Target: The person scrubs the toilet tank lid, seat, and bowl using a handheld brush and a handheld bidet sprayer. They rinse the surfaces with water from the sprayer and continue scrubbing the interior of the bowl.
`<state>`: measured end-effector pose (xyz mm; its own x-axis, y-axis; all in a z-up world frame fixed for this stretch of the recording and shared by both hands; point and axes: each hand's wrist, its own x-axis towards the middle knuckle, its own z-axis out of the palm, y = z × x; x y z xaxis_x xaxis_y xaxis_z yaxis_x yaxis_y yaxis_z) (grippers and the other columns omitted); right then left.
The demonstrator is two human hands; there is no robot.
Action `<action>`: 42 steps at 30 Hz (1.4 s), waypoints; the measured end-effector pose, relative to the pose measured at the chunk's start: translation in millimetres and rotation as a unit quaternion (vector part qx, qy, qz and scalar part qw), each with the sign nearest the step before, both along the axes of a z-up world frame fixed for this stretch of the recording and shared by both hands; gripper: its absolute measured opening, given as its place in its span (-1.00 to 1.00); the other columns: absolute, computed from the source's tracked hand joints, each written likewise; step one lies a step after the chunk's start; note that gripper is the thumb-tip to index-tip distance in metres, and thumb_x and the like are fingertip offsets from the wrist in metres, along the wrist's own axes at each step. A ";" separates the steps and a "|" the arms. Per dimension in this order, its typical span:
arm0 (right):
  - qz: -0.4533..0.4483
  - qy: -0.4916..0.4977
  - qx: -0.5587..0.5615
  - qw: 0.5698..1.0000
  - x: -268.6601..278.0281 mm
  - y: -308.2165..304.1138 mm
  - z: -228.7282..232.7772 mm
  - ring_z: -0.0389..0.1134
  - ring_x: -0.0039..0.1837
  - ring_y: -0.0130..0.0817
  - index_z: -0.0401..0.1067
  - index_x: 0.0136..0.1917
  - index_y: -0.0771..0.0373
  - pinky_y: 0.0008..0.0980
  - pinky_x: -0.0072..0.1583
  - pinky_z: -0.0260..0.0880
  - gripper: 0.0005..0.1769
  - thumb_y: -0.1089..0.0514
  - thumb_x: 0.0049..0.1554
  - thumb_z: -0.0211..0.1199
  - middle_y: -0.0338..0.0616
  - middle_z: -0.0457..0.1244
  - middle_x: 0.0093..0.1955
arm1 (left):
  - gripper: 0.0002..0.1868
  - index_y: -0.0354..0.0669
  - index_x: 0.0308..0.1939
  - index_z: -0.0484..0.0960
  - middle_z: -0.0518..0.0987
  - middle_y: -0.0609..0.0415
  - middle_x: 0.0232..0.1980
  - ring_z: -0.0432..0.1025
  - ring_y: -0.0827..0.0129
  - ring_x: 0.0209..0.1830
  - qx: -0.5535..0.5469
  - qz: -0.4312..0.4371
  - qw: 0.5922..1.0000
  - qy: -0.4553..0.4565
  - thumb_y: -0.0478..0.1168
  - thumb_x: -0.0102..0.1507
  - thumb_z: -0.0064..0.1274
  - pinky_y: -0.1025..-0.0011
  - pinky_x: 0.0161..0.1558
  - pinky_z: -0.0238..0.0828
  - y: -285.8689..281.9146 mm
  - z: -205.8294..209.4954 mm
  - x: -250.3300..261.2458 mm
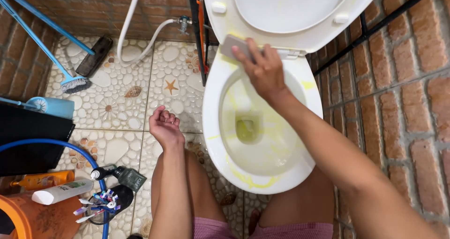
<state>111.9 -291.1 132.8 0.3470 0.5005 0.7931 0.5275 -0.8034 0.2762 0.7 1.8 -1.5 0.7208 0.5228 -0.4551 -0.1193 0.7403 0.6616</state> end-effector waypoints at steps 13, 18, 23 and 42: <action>0.007 0.012 -0.023 1.000 6.2 -63.2 -8.2 0.30 -0.10 -0.11 0.65 0.17 -0.19 -0.23 -0.01 0.37 -0.73 0.17 0.29 0.29 -0.10 0.43 0.18 | -0.79 -0.01 -0.21 0.60 0.24 0.24 -0.46 0.18 0.47 -0.51 0.004 -0.003 1.000 0.004 -0.03 0.22 0.00 0.51 -0.47 0.07 -5.8 9.2 -0.7; 0.032 0.083 -0.063 0.994 7.2 -13.6 0.6 0.14 -0.14 -0.28 0.45 0.36 -0.05 -0.36 -0.21 0.19 -0.49 0.36 0.22 0.36 -0.06 0.29 0.25 | -0.85 -0.08 -0.33 0.52 0.25 0.23 -0.53 0.10 0.51 -0.59 -0.026 0.016 0.999 0.026 -0.15 0.13 -0.09 0.48 -0.50 -0.13 -17.4 39.0 -1.4; -0.082 0.055 -0.050 0.994 -16.5 -114.7 -1.5 0.34 -0.09 -0.26 0.54 0.35 -0.19 -0.40 -0.17 0.43 -0.49 0.12 0.23 0.67 -0.11 0.45 0.24 | -0.88 -0.08 -0.36 0.54 0.26 0.23 -0.51 0.09 0.50 -0.57 -0.012 0.016 0.999 0.039 -0.15 0.12 -0.04 0.48 -0.48 -0.14 -9.6 56.7 -11.2; -0.219 0.429 0.857 0.183 -165.2 -33.2 134.4 0.43 0.16 -0.16 0.18 0.58 -0.01 -0.16 0.11 0.58 -0.25 0.08 0.16 0.28 -0.19 0.27 0.43 | -0.89 -0.11 -0.23 0.51 0.29 0.23 -0.46 0.12 0.50 -0.55 0.002 -0.123 0.977 0.175 -0.17 0.29 -0.03 0.50 -0.52 -0.11 -55.4 262.9 -135.0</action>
